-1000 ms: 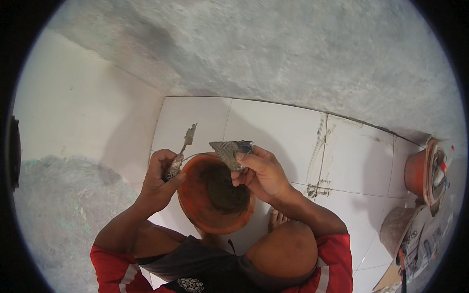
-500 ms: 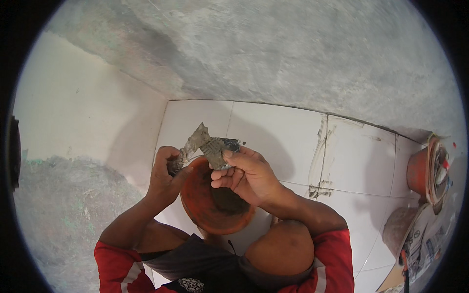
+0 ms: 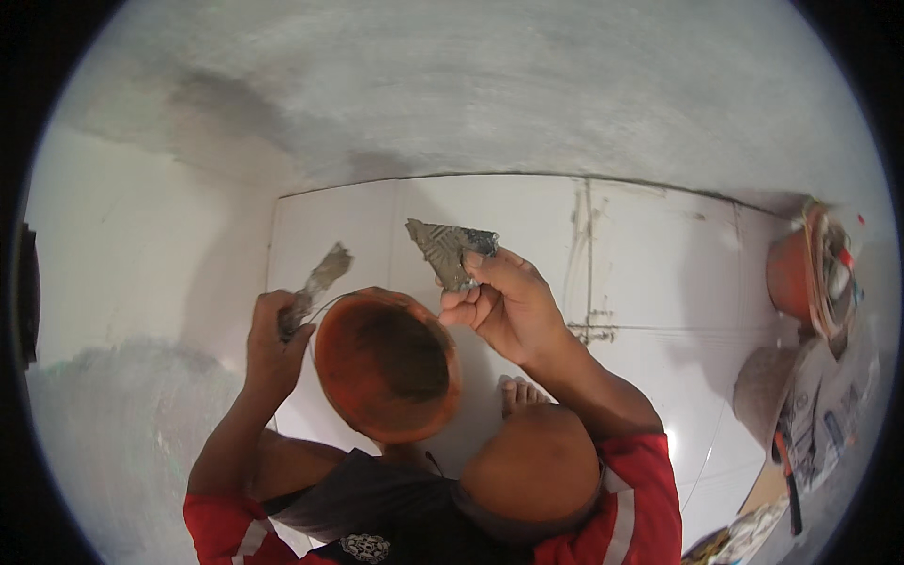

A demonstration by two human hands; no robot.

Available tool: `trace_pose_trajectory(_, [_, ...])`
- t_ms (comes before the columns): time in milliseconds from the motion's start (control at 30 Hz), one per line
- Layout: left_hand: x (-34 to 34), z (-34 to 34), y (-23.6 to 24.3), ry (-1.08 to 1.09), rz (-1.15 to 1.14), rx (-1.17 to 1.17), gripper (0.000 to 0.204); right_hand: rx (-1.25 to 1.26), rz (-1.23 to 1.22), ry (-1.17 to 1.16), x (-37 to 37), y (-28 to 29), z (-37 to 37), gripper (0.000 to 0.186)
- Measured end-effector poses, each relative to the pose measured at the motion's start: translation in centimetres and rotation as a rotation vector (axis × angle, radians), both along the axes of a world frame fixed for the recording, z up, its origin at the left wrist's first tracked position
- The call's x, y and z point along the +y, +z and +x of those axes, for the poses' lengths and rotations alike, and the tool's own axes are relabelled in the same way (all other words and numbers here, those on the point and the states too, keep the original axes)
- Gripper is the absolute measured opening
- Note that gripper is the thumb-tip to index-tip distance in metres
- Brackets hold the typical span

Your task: The person kneels on a tiled floor and uses a small trowel to apply grout from a bucket into the gaps between white floor tiles. They repeatedly scoop grout and spread it along the seams, smoothing the surface with the tool.

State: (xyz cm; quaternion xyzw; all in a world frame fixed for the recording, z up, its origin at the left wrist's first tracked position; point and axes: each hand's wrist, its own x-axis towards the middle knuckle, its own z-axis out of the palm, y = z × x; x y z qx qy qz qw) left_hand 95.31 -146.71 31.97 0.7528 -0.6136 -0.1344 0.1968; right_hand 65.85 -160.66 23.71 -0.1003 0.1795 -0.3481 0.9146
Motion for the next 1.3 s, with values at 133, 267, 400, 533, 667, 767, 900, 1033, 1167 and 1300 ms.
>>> trace_pose_trajectory(133, [0.2,0.3,0.5,0.064,0.009,0.074,0.047,0.342,-0.003,-0.285,-2.2,-5.7,-4.2,0.018])
trace_pose_trajectory(267, [0.3,0.6,1.3,0.182,0.080,0.151,0.050,0.829,-0.041,-0.674,-7.1,-12.5,-11.1,0.017])
trace_pose_trajectory(400, [0.3,0.8,1.4,0.254,0.143,0.156,0.048,1.476,-0.306,-0.718,-13.3,-17.1,-16.2,0.022])
trace_pose_trajectory(533, [0.1,0.6,1.3,0.280,0.188,0.208,0.048,2.326,-0.701,-0.612,-18.7,-20.5,-13.3,0.025])
trace_pose_trajectory(667, [-0.3,0.5,1.6,0.269,0.252,0.210,0.049,2.166,-0.901,-0.464,-18.1,-22.5,-8.0,0.021])
trace_pose_trajectory(767, [-0.6,0.5,1.2,0.274,0.213,0.250,0.049,2.088,-0.885,-0.459,-16.7,-21.5,-9.5,0.021])
trace_pose_trajectory(900, [-0.6,0.9,0.8,0.273,0.174,0.237,0.050,2.111,-0.619,-0.664,-17.5,-18.7,-16.2,0.025])
trace_pose_trajectory(1033, [-0.6,1.1,0.7,0.269,0.223,0.250,0.050,2.271,-0.653,-0.674,-20.0,-19.2,-16.8,0.022])
trace_pose_trajectory(1167, [-1.5,0.3,0.4,0.238,0.219,0.250,0.049,2.171,-0.763,-0.594,-19.3,-22.0,-11.9,0.020])
trace_pose_trajectory(1300, [-2.2,-0.3,0.4,0.222,0.247,0.267,0.048,2.102,-0.892,-0.525,-17.8,-21.9,-12.3,0.024])
